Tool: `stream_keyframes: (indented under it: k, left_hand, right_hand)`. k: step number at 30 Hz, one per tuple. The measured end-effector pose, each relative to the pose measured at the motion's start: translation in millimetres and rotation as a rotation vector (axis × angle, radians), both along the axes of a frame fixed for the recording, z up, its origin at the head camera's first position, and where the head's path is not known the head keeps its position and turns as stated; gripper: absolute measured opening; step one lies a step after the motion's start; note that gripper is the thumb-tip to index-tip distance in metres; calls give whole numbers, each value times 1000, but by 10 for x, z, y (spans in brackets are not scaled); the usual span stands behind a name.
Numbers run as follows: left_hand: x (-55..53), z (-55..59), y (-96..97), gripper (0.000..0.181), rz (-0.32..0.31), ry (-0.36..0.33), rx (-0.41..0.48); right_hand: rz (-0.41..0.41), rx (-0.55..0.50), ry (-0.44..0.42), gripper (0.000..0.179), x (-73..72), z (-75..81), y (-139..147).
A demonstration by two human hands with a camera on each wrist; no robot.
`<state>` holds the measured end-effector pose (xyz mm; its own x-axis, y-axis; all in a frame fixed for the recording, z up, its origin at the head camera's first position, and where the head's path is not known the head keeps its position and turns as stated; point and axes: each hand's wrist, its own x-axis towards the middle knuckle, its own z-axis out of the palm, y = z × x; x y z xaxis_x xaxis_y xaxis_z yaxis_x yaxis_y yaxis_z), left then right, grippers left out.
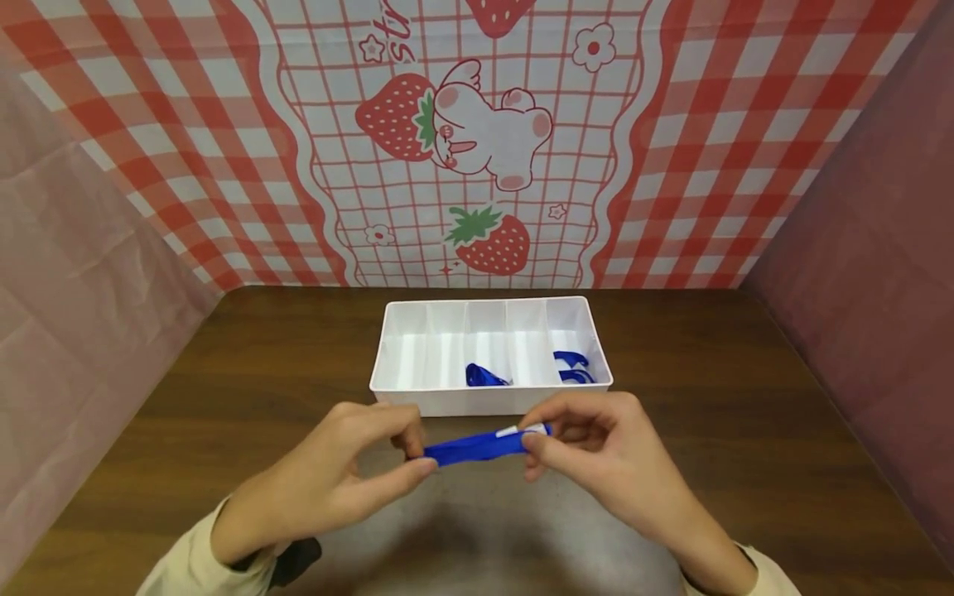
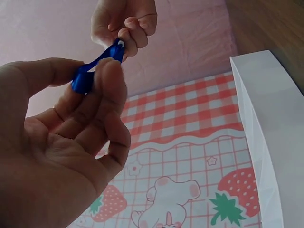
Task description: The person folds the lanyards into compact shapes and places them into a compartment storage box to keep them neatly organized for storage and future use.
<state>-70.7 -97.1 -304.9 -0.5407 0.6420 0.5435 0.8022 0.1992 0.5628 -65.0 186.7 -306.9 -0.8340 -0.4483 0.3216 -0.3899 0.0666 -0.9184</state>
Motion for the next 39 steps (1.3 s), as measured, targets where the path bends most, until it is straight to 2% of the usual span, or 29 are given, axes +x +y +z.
stream_keyframes:
  k: [8, 15, 20, 23, 25, 27, 31, 32, 34, 37, 39]
  left_hand:
    - [3, 14, 14, 10, -75, -96, 31]
    - [-14, 21, -16, 8, -130, -140, 41]
    - [-38, 15, -42, 7, -227, -219, 33]
    - [-46, 16, -63, 14, -310, -248, 3]
    - [-52, 12, -64, 17, -334, -223, -18]
    - [-53, 5, -51, 16, -327, -185, -18]
    - [-39, -17, 23, 8, -208, -42, 29]
    - [-31, -19, 43, 7, -196, -22, 38]
    - [-13, -21, 80, 5, -230, -18, 50]
    - [13, -21, 111, 5, -335, -64, 29]
    - [18, -28, 123, 6, -358, -82, 11]
  right_hand:
    - [20, 35, 9, 20, -6, 0, 19]
    - [52, 47, 5, 19, -55, -38, 41]
    - [82, 52, -10, 18, -92, -91, 32]
    - [82, 67, -5, 16, -107, -122, 21]
    - [74, 80, -9, 15, -117, -138, 16]
    - [76, 83, -13, 14, -132, -156, 16]
    - [82, 77, -51, 11, -168, -193, 6]
    - [94, 70, -57, 11, -177, -204, 0]
    - [120, 63, -68, 11, -187, -223, -11]
    - [154, 63, -70, 13, -187, -247, -25]
    - [157, 75, -71, 12, -179, -255, -32]
